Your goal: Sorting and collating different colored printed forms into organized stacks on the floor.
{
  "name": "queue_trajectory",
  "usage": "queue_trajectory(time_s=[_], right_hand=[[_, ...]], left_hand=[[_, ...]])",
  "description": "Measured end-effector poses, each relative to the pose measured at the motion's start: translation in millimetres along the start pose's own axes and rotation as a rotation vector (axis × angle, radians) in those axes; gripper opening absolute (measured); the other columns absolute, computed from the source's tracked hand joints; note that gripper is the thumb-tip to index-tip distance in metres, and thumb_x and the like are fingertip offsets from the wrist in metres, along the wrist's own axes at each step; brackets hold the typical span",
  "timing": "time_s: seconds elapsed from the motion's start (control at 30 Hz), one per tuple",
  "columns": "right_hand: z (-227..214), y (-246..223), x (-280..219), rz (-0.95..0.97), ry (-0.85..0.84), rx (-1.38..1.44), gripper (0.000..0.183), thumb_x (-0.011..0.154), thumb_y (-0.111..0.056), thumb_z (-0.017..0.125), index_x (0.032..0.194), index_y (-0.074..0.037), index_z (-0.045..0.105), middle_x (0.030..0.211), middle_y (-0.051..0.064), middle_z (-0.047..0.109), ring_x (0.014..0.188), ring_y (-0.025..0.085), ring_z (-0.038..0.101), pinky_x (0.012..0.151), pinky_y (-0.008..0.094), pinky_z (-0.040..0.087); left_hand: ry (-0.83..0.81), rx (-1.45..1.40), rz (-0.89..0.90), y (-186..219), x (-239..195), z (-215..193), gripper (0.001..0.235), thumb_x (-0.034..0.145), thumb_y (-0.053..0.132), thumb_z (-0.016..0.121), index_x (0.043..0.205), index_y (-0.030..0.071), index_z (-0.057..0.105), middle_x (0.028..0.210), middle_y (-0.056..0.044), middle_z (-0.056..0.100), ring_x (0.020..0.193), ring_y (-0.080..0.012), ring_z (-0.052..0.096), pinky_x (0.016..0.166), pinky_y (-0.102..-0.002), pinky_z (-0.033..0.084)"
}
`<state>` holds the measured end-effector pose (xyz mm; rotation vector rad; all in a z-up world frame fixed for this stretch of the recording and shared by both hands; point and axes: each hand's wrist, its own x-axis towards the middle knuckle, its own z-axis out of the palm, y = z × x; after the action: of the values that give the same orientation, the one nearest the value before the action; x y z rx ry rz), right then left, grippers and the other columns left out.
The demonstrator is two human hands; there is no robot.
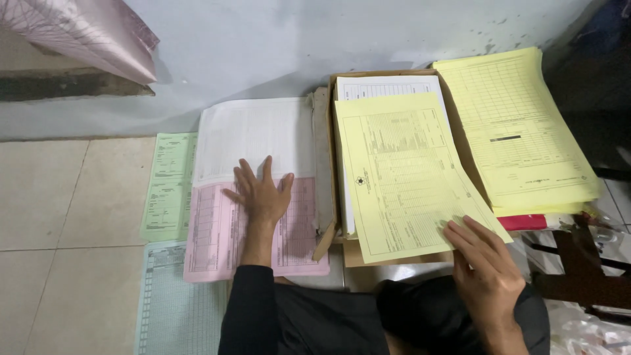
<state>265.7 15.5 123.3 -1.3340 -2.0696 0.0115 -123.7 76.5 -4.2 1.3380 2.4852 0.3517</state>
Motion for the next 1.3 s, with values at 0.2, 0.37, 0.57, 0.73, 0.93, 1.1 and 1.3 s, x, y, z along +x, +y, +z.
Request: queue_trajectory(time_s=[0.2, 0.37, 0.57, 0.73, 0.93, 1.1, 1.3], right_hand=[[-26, 23, 7, -0.066, 0.163, 0.005, 0.022, 0.085, 0.023, 0.080, 0.095, 0.004, 0.078, 0.109, 0.018, 0.078, 0.121, 0.042, 0.074, 0.107, 0.045, 0.061], [-45, 75, -10, 0.012, 0.219, 0.001, 0.022, 0.086, 0.027, 0.080, 0.099, 0.009, 0.075, 0.110, 0.024, 0.076, 0.126, 0.044, 0.072, 0.112, 0.048, 0.060], [-65, 135, -38, 0.043, 0.303, -0.062, 0.027, 0.091, 0.025, 0.085, 0.110, 0.012, 0.070, 0.123, 0.030, 0.073, 0.137, 0.048, 0.068, 0.127, 0.053, 0.055], [-55, 179, -26, 0.061, 0.380, -0.156, 0.023, 0.097, 0.038, 0.078, 0.109, 0.019, 0.075, 0.115, 0.036, 0.076, 0.134, 0.053, 0.071, 0.123, 0.055, 0.060], [-35, 211, 22, 0.089, 0.279, -0.125, 0.033, 0.084, 0.031, 0.070, 0.108, 0.010, 0.078, 0.116, 0.025, 0.077, 0.133, 0.045, 0.071, 0.116, 0.048, 0.059], [-20, 217, 59, 0.086, 0.156, -0.042, 0.034, 0.080, 0.028, 0.071, 0.102, 0.003, 0.078, 0.110, 0.020, 0.078, 0.131, 0.041, 0.070, 0.109, 0.045, 0.060], [-30, 207, 77, 0.105, -0.126, -0.008, 0.048, 0.072, 0.023, 0.059, 0.112, 0.003, 0.077, 0.132, 0.028, 0.072, 0.146, 0.046, 0.054, 0.098, 0.047, 0.060]], left_hand=[[0.006, -0.090, 0.056, 2, -2, -6, 0.073, 0.094, 0.066, 0.043, 0.156, 0.028, 0.037, 0.166, -0.031, 0.002, 0.152, -0.0527, -0.001, 0.108, -0.083, -0.009], [0.041, -0.090, 0.147, 16, -7, -13, 0.064, 0.096, 0.058, 0.048, 0.151, 0.025, 0.048, 0.162, -0.030, 0.019, 0.150, -0.0503, 0.012, 0.108, -0.082, -0.005], [0.051, -0.057, 0.166, 12, 0, -6, 0.060, 0.098, 0.055, 0.046, 0.150, 0.025, 0.049, 0.162, -0.030, 0.021, 0.149, -0.0513, 0.014, 0.107, -0.085, -0.005], [0.125, -0.075, 0.235, 15, -2, -8, 0.058, 0.099, 0.048, 0.052, 0.150, 0.021, 0.049, 0.159, -0.029, 0.027, 0.148, -0.0477, 0.020, 0.108, -0.082, -0.004], [0.128, -0.120, 0.317, 23, -1, -6, 0.058, 0.101, 0.045, 0.051, 0.150, 0.015, 0.049, 0.157, -0.028, 0.032, 0.146, -0.0462, 0.024, 0.109, -0.080, -0.002], [0.061, -0.052, 0.311, 17, 3, 1, 0.052, 0.100, 0.050, 0.051, 0.141, 0.020, 0.059, 0.153, -0.018, 0.044, 0.145, -0.0387, 0.031, 0.112, -0.083, 0.002], [0.205, -0.347, 0.557, 45, -17, -33, 0.049, 0.099, 0.030, 0.062, 0.139, 0.002, 0.056, 0.143, -0.020, 0.056, 0.136, -0.0351, 0.048, 0.115, -0.052, 0.029]])
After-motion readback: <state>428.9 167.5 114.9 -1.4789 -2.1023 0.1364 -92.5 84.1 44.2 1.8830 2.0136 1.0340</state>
